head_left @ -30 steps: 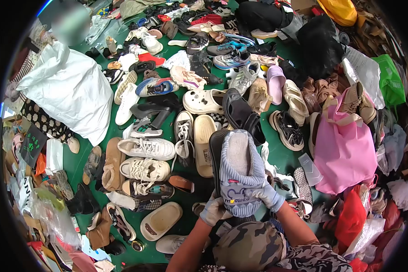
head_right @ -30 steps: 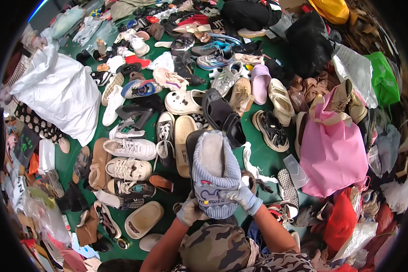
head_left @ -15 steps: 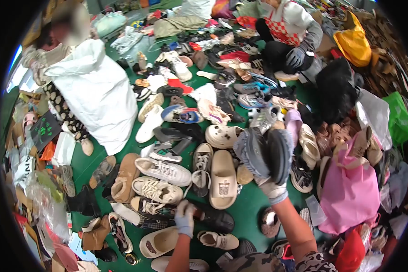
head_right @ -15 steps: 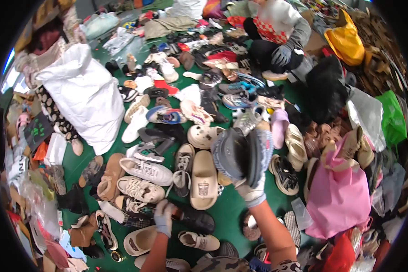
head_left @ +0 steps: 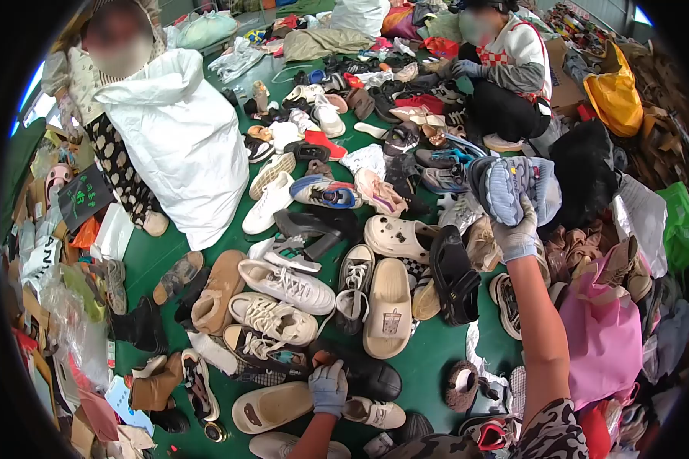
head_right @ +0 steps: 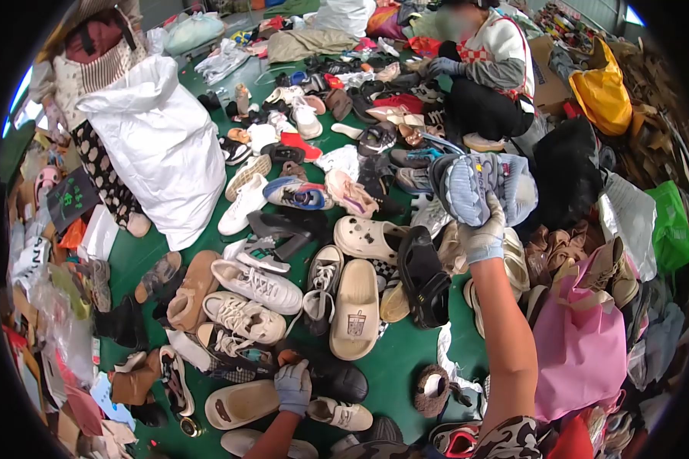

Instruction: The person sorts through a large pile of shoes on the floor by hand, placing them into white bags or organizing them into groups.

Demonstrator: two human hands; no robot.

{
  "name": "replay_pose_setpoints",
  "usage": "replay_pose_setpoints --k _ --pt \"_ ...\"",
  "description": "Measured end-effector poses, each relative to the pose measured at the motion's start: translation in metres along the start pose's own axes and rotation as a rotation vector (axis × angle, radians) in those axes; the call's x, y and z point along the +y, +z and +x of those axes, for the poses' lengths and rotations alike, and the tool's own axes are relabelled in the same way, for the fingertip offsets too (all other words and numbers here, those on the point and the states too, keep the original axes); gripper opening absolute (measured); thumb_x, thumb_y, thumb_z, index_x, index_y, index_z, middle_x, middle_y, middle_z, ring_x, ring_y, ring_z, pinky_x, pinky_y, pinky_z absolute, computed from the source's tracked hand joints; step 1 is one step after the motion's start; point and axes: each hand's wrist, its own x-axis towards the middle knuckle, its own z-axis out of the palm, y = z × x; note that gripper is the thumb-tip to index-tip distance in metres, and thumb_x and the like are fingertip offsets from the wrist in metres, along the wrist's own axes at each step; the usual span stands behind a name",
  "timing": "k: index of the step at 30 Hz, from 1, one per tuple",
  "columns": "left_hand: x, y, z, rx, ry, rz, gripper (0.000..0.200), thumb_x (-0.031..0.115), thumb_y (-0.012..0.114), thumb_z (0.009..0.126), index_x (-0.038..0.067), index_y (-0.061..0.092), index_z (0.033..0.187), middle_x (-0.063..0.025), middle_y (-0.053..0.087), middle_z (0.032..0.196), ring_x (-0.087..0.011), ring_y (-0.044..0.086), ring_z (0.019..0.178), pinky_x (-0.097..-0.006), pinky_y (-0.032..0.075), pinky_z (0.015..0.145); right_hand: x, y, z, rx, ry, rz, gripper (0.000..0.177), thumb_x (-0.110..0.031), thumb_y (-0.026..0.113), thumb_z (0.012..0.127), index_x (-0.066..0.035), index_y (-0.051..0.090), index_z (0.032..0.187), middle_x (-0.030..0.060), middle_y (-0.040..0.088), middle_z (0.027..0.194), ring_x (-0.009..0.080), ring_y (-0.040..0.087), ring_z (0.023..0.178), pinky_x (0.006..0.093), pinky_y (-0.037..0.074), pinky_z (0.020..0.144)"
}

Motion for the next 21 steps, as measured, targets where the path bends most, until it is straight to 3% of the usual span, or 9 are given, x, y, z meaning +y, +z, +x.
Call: replay_pose_setpoints --k 1,5,10,13,17,21 --pt "-0.009 0.007 -0.008 -0.027 -0.016 0.008 0.026 0.017 0.057 0.079 0.014 0.063 0.105 -0.0077 0.062 0.092 -0.0282 0.055 0.092 -0.0425 0.04 0.08 0.0 0.004 0.003 0.062 -0.015 0.044 0.035 -0.023 0.053 0.086 -0.008 0.056 0.118 0.0083 0.06 0.118 0.0255 0.057 0.108 0.0411 0.042 0.097" --pt "-0.014 0.01 -0.012 -0.034 -0.034 0.0 0.025 0.018 0.057 0.08 0.013 0.061 0.104 -0.0085 0.062 0.094 -0.0286 0.055 0.093 -0.0438 0.039 0.079 0.02 -0.027 -0.001 -0.049 -0.035 -0.079 0.038 -0.018 0.053 0.085 -0.007 0.052 0.122 0.0105 0.059 0.12 0.0269 0.056 0.109 0.0421 0.042 0.098" --pt "-0.018 0.014 -0.016 -0.045 -0.064 0.063 0.021 0.015 0.056 0.079 0.012 0.058 0.099 -0.0109 0.059 0.087 -0.031 0.054 0.089 -0.0442 0.039 0.077 0.028 -0.034 0.057 -0.001 0.029 -0.24 0.036 -0.022 0.051 0.086 -0.006 0.052 0.118 0.0128 0.06 0.115 0.028 0.059 0.102 0.04 0.048 0.089" --pt "-0.02 0.018 -0.016 -0.034 -0.031 0.145 0.02 0.02 0.055 0.081 0.012 0.058 0.099 -0.0099 0.06 0.089 -0.0299 0.054 0.091 -0.0436 0.04 0.077 0.016 0.0 0.091 0.033 0.005 -0.232 0.029 -0.023 0.053 0.085 -0.01 0.056 0.111 0.0072 0.064 0.107 0.0258 0.062 0.096 0.0417 0.051 0.081" --pt "-0.02 0.021 -0.017 -0.048 -0.06 0.141 0.019 0.021 0.055 0.082 0.011 0.058 0.098 -0.0101 0.059 0.088 -0.0303 0.054 0.091 -0.0437 0.04 0.077 0.002 0.036 0.117 0.088 -0.119 -0.195 0.028 -0.021 0.054 0.085 -0.009 0.057 0.11 0.0084 0.065 0.105 0.0275 0.063 0.094 0.0439 0.052 0.08" --pt "-0.018 0.021 -0.017 -0.059 -0.089 0.204 0.018 0.021 0.056 0.081 0.012 0.058 0.097 -0.01 0.059 0.088 -0.0305 0.054 0.091 -0.0439 0.04 0.076 0.0 0.045 0.131 0.129 -0.102 -0.155 0.03 -0.022 0.056 0.084 -0.01 0.057 0.111 0.0093 0.065 0.104 0.0289 0.063 0.091 0.0453 0.053 0.079"
